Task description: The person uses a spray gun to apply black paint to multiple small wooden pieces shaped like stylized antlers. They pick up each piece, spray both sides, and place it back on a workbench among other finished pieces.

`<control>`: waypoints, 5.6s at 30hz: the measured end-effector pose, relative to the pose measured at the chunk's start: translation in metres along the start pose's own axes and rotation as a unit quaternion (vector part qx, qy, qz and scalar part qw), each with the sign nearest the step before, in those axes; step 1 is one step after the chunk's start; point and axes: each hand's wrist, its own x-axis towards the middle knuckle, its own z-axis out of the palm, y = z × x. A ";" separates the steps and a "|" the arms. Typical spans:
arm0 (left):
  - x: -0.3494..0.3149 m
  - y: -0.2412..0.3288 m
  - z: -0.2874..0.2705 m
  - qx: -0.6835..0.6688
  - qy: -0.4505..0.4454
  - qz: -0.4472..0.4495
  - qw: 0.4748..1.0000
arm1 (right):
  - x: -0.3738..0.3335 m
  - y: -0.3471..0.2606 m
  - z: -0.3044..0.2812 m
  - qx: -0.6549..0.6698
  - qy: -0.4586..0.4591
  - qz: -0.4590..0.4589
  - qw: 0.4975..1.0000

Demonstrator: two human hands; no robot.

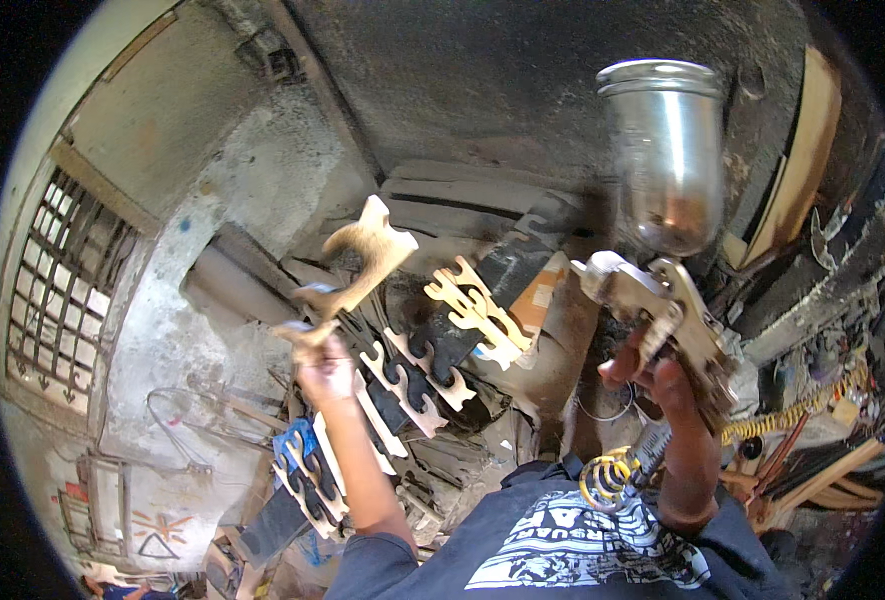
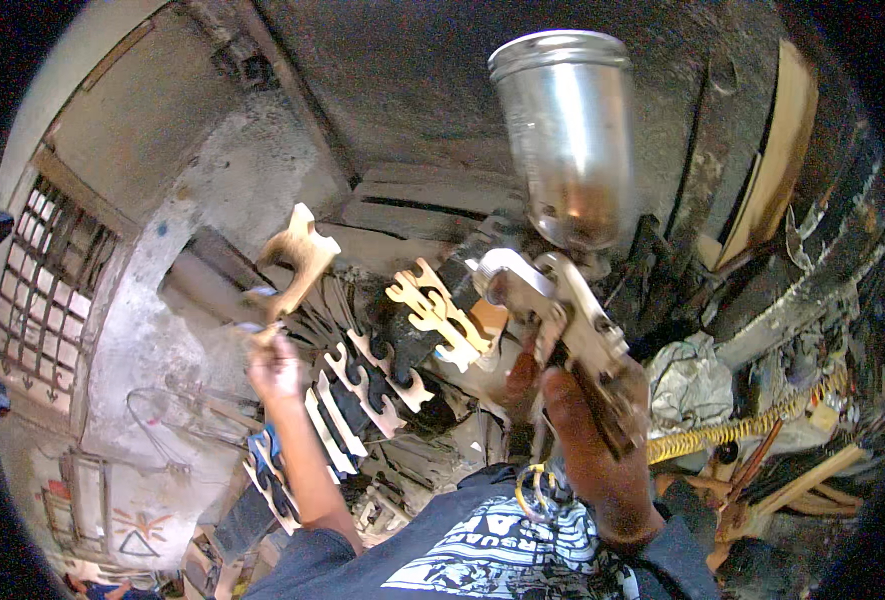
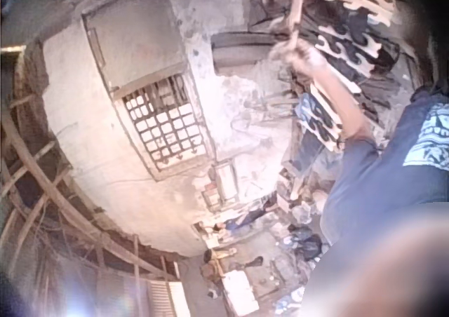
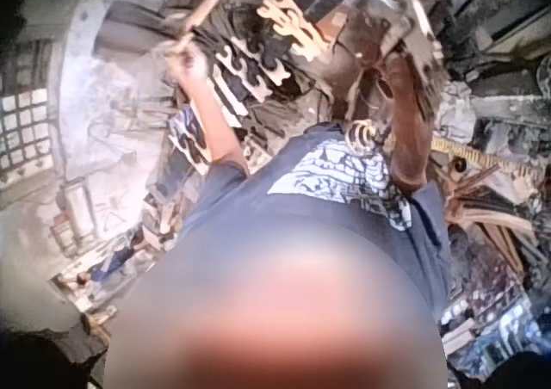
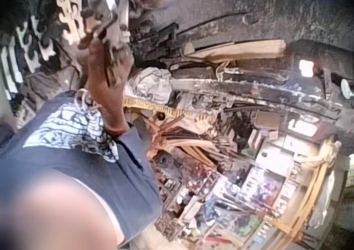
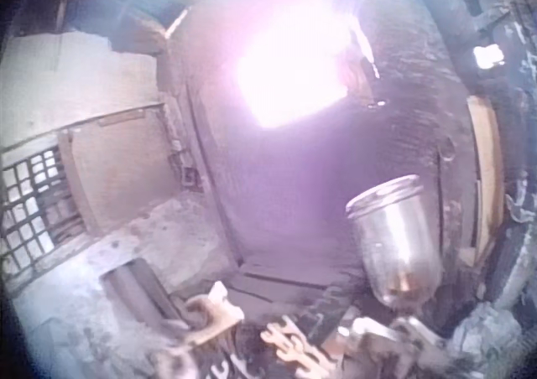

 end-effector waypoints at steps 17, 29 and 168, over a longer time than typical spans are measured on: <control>-0.039 -0.220 0.078 -0.306 0.286 -0.425 0.802 | -0.014 -0.007 0.000 -0.216 -0.070 -0.161 0.960; -0.088 -0.212 0.082 -0.382 0.243 -0.470 0.758 | -0.026 -0.029 -0.038 -0.155 -0.015 -0.152 0.976; -0.029 -0.442 -0.119 0.347 0.101 -0.362 0.859 | -0.010 0.077 -0.139 -0.142 0.299 0.120 0.936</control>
